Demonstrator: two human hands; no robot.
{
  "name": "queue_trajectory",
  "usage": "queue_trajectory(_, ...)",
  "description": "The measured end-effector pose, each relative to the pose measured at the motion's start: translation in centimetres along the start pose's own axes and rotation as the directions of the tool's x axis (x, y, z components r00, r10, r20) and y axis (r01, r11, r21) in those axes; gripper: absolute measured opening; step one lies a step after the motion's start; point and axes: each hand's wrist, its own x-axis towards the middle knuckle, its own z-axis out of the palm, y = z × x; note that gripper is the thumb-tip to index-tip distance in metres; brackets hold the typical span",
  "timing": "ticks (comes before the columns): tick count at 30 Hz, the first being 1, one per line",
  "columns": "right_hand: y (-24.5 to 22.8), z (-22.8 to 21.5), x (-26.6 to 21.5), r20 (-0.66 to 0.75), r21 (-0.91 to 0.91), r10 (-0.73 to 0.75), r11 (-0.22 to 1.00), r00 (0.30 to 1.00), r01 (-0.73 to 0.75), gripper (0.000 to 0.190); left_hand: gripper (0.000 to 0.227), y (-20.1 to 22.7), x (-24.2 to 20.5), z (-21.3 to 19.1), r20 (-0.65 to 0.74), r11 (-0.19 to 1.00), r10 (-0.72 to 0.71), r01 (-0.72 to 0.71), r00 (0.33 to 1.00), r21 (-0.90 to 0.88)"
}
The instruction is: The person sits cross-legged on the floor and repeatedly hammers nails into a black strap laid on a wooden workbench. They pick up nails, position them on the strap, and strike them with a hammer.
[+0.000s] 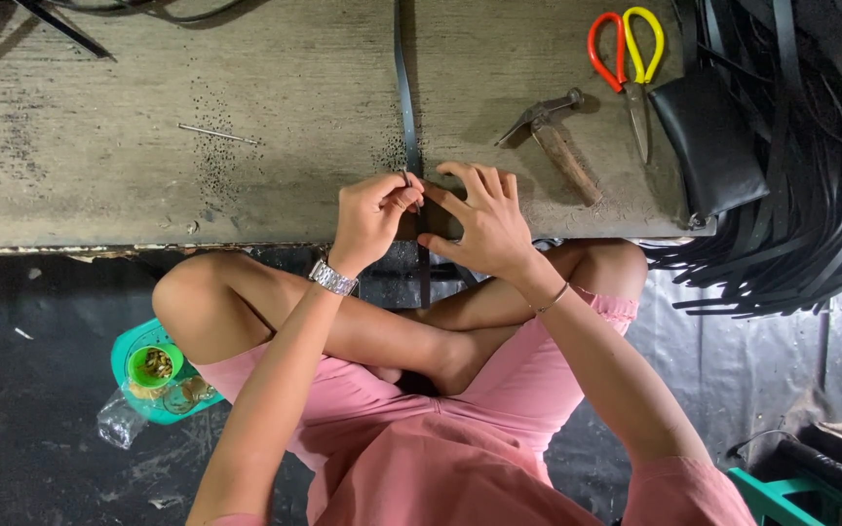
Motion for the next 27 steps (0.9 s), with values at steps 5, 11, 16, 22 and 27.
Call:
queue_trajectory(5,-0.51,-0.72,0.33,-0.007,0.015,0.002,1.000,1.000,-0.002,0.047,0.012,-0.15,-0.33,0.17,-0.002,0.999,0.014,-0.013,1.000,0.052)
queue_trajectory(11,-0.53,-0.86,0.43,-0.015,0.021,-0.013,1.000,1.000,0.013,0.046,0.011,-0.31,-0.43,0.31,-0.002,0.995,0.042,-0.041,0.999,0.094)
queue_trajectory(16,-0.23,-0.29,0.08,-0.021,0.006,-0.017,1.000,1.000,0.017,0.050,0.010,-0.51,-0.45,0.43,0.021,0.967,0.122,-0.124,0.992,0.223)
queue_trajectory(22,-0.11,-0.09,-0.03,-0.009,0.005,-0.014,1.000,1.000,0.014,0.057,0.014,-0.15,-0.54,0.43,0.048,0.933,0.229,-0.233,0.972,0.273)
queue_trajectory(27,-0.17,-0.15,-0.04,0.015,-0.012,0.002,1.000,1.000,-0.002,0.058,0.016,0.05,-0.75,0.45,0.075,0.925,0.262,-0.273,0.962,0.264)
